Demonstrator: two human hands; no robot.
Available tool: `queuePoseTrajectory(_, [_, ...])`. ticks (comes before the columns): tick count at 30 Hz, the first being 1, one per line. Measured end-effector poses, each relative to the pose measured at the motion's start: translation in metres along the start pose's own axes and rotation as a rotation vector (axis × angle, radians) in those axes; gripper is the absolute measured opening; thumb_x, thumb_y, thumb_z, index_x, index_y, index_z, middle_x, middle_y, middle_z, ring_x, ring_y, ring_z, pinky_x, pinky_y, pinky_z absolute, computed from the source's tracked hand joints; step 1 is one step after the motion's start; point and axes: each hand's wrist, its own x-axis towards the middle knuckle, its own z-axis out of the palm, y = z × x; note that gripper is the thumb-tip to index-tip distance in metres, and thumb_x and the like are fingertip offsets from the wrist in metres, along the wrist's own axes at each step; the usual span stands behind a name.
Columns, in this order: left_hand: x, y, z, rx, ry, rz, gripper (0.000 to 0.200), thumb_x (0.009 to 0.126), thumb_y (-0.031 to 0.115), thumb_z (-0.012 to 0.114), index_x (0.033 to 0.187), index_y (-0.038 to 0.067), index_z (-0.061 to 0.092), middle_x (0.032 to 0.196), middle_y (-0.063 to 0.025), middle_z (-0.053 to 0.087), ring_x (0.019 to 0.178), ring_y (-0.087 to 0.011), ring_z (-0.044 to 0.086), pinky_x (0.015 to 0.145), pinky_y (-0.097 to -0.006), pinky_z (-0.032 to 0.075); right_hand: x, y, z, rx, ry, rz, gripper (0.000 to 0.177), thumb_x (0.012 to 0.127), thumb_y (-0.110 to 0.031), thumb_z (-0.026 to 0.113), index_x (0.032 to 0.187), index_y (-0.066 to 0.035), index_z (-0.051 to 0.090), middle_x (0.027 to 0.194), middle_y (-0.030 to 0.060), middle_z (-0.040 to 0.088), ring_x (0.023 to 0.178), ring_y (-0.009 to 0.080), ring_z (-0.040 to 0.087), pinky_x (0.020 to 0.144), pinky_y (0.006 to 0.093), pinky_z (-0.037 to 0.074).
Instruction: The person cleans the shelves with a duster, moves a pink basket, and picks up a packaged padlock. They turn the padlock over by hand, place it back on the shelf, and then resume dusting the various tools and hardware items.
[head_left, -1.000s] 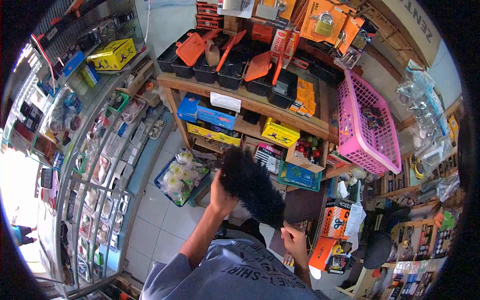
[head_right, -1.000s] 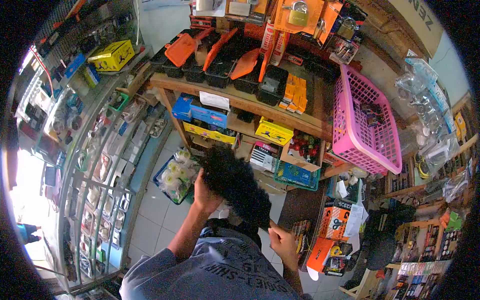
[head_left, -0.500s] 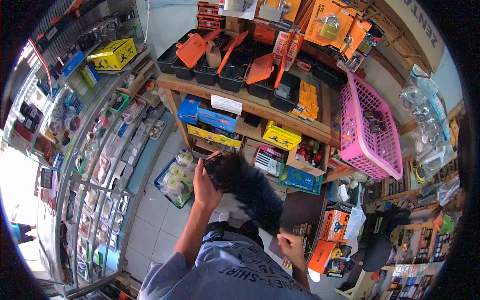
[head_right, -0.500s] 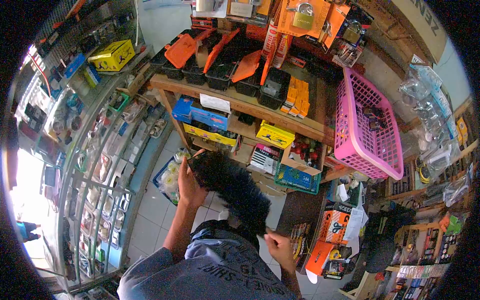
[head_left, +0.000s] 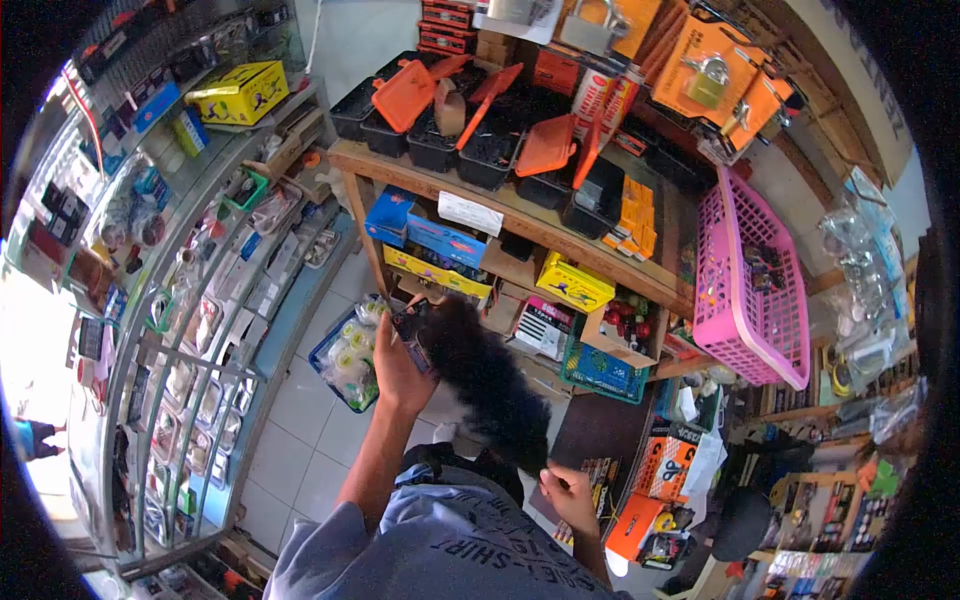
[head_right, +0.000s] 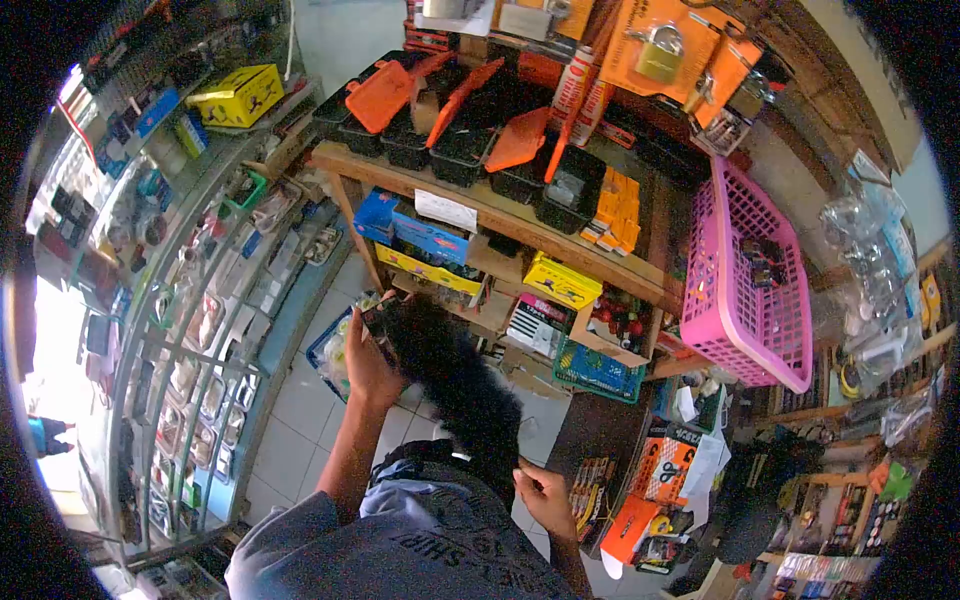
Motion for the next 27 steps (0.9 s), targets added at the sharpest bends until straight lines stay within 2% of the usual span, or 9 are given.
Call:
queuePoseTrajectory(1, [0.003, 0.001, 0.003, -0.022, 0.082, 0.013, 0.06, 0.097, 0.053, 0.034, 0.14, 0.01, 0.041, 0.136, -0.0151, 0.051, 0.122, -0.0367, 0.049, 0.105, -0.053, 0.035, 0.001, 0.001, -0.003, -0.009, -0.01, -0.004, 0.021, 0.094, -0.013, 0.059, 0.086, 0.005, 0.063, 0.063, -0.0014, 0.056, 0.058, 0.0045, 0.048, 0.053, 0.0225, 0.039])
queuePoseTrajectory(3, [0.005, 0.007, 0.003, -0.006, 0.037, 0.059, 0.058, 0.099, 0.049, 0.033, 0.141, 0.009, 0.038, 0.137, -0.0151, 0.049, 0.12, -0.0341, 0.05, 0.106, -0.051, 0.035, 0.004, 0.008, -0.01, -0.154, -0.2, 0.003, 0.031, 0.095, -0.017, 0.06, 0.116, 0.005, 0.061, 0.069, -0.0004, 0.058, 0.063, 0.0049, 0.049, 0.057, 0.0219, 0.042])
queuePoseTrajectory(6, [0.006, 0.012, 0.008, -0.126, 0.11, 0.066, 0.056, 0.1, 0.046, 0.033, 0.142, 0.009, 0.037, 0.132, -0.0162, 0.052, 0.117, -0.0329, 0.052, 0.105, -0.0485, 0.037, 0.01, 0.01, -0.008, -0.11, -0.123, -0.035, 0.03, 0.094, -0.016, 0.061, 0.115, 0.006, 0.061, 0.068, 0.0, 0.058, 0.062, 0.0046, 0.049, 0.057, 0.0223, 0.042])
queuePoseTrajectory(8, [0.009, 0.014, 0.001, -0.083, -0.05, 0.113, 0.054, 0.101, 0.044, 0.033, 0.142, 0.009, 0.037, 0.127, -0.0174, 0.055, 0.113, -0.0325, 0.053, 0.104, -0.047, 0.038, 0.011, 0.01, -0.006, -0.018, -0.046, 0.064, 0.029, 0.093, -0.015, 0.061, 0.114, 0.006, 0.062, 0.067, 0.0002, 0.058, 0.062, 0.0045, 0.05, 0.056, 0.0224, 0.042])
queuePoseTrajectory(12, [0.009, 0.014, 0.008, -0.08, 0.027, 0.124, 0.053, 0.102, 0.044, 0.03, 0.142, 0.009, 0.037, 0.124, -0.0186, 0.056, 0.113, -0.0329, 0.054, 0.103, -0.0472, 0.038, 0.014, 0.006, -0.013, -0.007, -0.161, 0.106, 0.03, 0.094, -0.017, 0.061, 0.113, 0.006, 0.062, 0.068, 0.0001, 0.059, 0.062, 0.004, 0.05, 0.056, 0.022, 0.041])
queuePoseTrajectory(14, [0.012, 0.015, 0.004, -0.151, 0.062, 0.065, 0.052, 0.102, 0.046, 0.026, 0.139, 0.012, 0.039, 0.121, -0.0196, 0.058, 0.115, -0.0347, 0.054, 0.102, -0.0533, 0.04, 0.018, 0.006, -0.015, -0.028, -0.077, -0.035, 0.023, 0.094, -0.012, 0.058, 0.076, 0.002, 0.057, 0.062, 0.0, 0.055, 0.053, 0.0051, 0.047, 0.047, 0.0226, 0.034])
queuePoseTrajectory(23, [0.003, 0.01, 0.027, 0.092, 0.033, 0.169, 0.052, 0.101, 0.048, 0.03, 0.135, 0.01, 0.042, 0.123, -0.0194, 0.057, 0.116, -0.0362, 0.054, 0.102, -0.0518, 0.04, 0.034, -0.001, -0.026, -0.046, -0.117, -0.057, 0.023, 0.096, -0.014, 0.057, 0.078, 0.001, 0.059, 0.066, 0.0005, 0.055, 0.057, 0.0048, 0.047, 0.049, 0.0222, 0.035])
queuePoseTrajectory(25, [0.001, 0.011, 0.027, 0.103, 0.007, 0.184, 0.051, 0.101, 0.047, 0.03, 0.134, 0.01, 0.043, 0.123, -0.0195, 0.056, 0.116, -0.0361, 0.054, 0.102, -0.0519, 0.04, 0.037, -0.009, -0.023, -0.063, -0.278, -0.002, 0.027, 0.097, -0.02, 0.057, 0.083, 0.004, 0.06, 0.065, -0.0011, 0.054, 0.06, 0.0053, 0.047, 0.055, 0.0234, 0.039])
queuePoseTrajectory(27, [-0.001, 0.01, 0.027, 0.052, -0.192, 0.187, 0.052, 0.101, 0.048, 0.03, 0.132, 0.01, 0.045, 0.123, -0.0177, 0.057, 0.117, -0.0322, 0.055, 0.102, -0.047, 0.042, 0.045, -0.011, -0.021, -0.088, -0.302, -0.082, 0.027, 0.097, -0.021, 0.057, 0.087, 0.004, 0.061, 0.066, -0.0009, 0.054, 0.061, 0.0045, 0.047, 0.055, 0.0225, 0.038])
